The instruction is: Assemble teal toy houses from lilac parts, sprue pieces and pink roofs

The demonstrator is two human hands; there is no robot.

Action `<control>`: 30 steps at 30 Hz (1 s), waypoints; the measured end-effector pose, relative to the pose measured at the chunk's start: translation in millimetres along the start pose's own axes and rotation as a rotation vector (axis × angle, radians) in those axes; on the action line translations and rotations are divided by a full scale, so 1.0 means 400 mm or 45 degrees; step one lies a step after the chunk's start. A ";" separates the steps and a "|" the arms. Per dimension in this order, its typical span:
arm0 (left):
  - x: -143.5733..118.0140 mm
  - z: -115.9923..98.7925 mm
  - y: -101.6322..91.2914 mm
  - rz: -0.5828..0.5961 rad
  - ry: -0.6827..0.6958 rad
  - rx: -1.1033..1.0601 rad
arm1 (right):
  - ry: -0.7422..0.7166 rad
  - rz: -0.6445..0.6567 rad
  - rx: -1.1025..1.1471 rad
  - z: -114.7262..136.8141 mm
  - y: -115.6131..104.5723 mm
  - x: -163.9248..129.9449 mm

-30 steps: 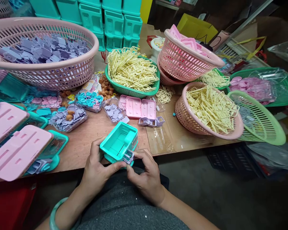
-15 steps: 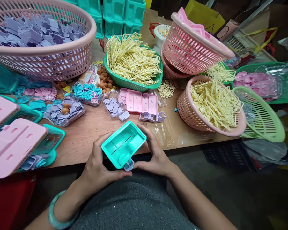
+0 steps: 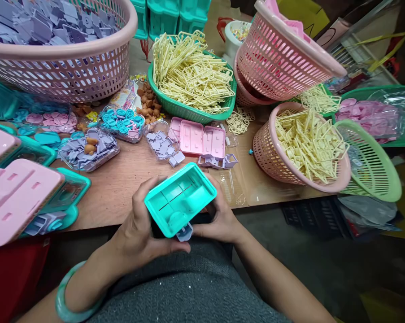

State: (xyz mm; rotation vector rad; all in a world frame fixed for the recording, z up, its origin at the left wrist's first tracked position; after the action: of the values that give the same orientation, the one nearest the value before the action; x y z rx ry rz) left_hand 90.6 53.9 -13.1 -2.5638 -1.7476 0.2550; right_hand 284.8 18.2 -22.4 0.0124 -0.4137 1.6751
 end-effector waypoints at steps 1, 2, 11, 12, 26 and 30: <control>0.003 0.008 0.001 0.051 -0.069 0.016 | 0.056 -0.007 0.022 -0.002 0.001 -0.001; 0.006 0.015 0.001 0.096 -0.147 0.033 | 0.107 0.004 0.025 -0.001 0.002 0.001; 0.041 0.023 -0.006 0.213 -0.595 -0.252 | 0.144 -0.008 -0.182 0.044 0.000 0.071; 0.040 0.023 -0.005 0.224 -0.609 -0.288 | 0.155 -0.014 -0.176 0.046 0.003 0.078; 0.040 0.032 -0.041 -0.013 -0.481 -0.045 | 0.469 -0.020 0.165 0.028 0.058 0.113; 0.027 0.052 -0.041 0.089 -0.477 -0.091 | 0.444 0.071 0.210 0.026 0.054 0.101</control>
State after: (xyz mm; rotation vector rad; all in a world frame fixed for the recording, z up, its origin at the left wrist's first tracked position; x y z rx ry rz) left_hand 76.0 68.5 -33.1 -2.7746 -1.8011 0.7313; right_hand 255.5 52.2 -8.6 -0.1685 -0.0128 1.7213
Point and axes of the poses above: each hand's wrist, its own x-axis towards the middle knuckle, its own y-axis out of the palm, z = x × y, the point moved 6 cm from there along x, towards the middle knuckle, and after that the axes turned 10 degrees about -y, right-handed, at the moved point
